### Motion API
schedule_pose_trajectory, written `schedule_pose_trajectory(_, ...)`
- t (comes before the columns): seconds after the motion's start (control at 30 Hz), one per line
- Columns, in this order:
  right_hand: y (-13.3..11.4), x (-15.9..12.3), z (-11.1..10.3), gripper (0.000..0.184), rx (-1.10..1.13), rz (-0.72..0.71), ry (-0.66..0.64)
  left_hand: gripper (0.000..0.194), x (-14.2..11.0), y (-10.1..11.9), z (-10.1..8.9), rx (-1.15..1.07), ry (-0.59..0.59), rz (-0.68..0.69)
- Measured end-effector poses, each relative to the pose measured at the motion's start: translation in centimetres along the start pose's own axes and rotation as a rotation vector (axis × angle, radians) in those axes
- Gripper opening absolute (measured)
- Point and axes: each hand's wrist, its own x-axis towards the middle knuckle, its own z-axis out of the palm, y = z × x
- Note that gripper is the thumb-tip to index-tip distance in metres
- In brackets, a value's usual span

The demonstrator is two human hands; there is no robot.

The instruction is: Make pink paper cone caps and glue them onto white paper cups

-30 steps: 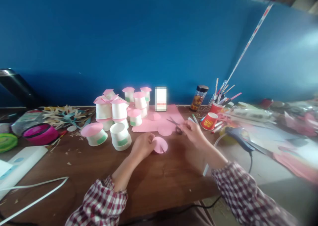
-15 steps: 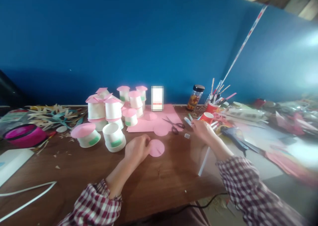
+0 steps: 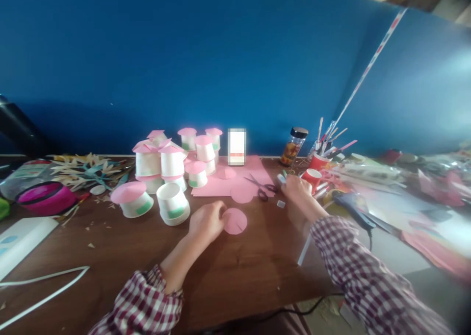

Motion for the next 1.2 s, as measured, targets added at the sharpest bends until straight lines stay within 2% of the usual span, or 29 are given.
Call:
schedule_pose_trajectory(0.07,0.2,-0.7,-0.4,0.026,0.122,-0.039,0.1,0.023,0.0,-0.1,0.0,-0.024,-0.018,0.007)
schedule_pose_trajectory(0.13,0.2,-1.9,-0.7,0.025,0.431,-0.114,0.123,0.022,0.0,-0.1,-0.1,-0.036,-0.035,0.004)
schedule_pose_trajectory(0.17,0.1,-2.5,-0.9,0.026,0.64,-0.152,0.07,0.021,0.0,-0.1,-0.2,-0.037,-0.044,0.002)
schedule_pose_trajectory(0.23,-0.4,-4.1,-1.2,0.028,1.047,-0.206,-0.131,0.02,0.0,0.0,-0.3,-0.031,-0.053,-0.004)
schedule_pose_trajectory(0.27,-0.7,-4.9,-1.3,0.029,1.201,-0.225,-0.23,0.02,0.0,0.0,-0.4,-0.028,-0.057,-0.006)
schedule_pose_trajectory(0.33,-1.4,-6.4,-1.5,0.027,1.364,-0.255,-0.318,0.021,0.0,0.1,-0.5,-0.027,-0.069,-0.003)
schedule_pose_trajectory(0.4,-2.0,-7.6,-1.6,0.025,1.389,-0.28,-0.275,0.021,0.0,0.1,-0.6,-0.027,-0.077,-0.002)
schedule_pose_trajectory(0.53,-3.0,-9.1,-1.9,0.02,1.233,-0.369,-0.106,0.022,0.0,0.0,-0.5,-0.028,-0.068,0.001)
schedule_pose_trajectory(0.63,-3.5,-9.6,-2.0,0.019,1.187,-0.45,-0.075,0.023,0.0,-0.1,-0.3,-0.035,-0.063,0.003)
schedule_pose_trajectory(0.7,-3.9,-9.9,-1.9,0.017,1.303,-0.446,-0.149,0.023,0.0,-0.1,-0.4,-0.035,-0.067,0.002)
schedule_pose_trajectory(0.8,-4.5,-10.1,-1.5,0.023,1.588,-0.312,-0.338,0.023,0.0,0.0,-0.5,-0.031,-0.081,0.015)
schedule_pose_trajectory(0.9,-5.0,-10.3,-0.9,0.029,1.739,-0.189,-0.488,0.022,0.0,0.1,-0.7,-0.033,-0.095,-0.001)
schedule_pose_trajectory(1.07,-5.9,-10.6,0.0,0.035,1.757,-0.101,-0.576,0.019,0.0,0.2,-0.7,-0.024,-0.094,-0.006)
schedule_pose_trajectory(1.13,-6.3,-10.9,0.1,0.034,1.701,-0.163,-0.578,0.019,0.0,0.2,-0.7,-0.023,-0.103,-0.003)
schedule_pose_trajectory(1.2,-6.8,-11.2,0.0,0.029,1.547,-0.3,-0.527,0.021,0.1,0.2,-0.7,-0.023,-0.115,-0.008)
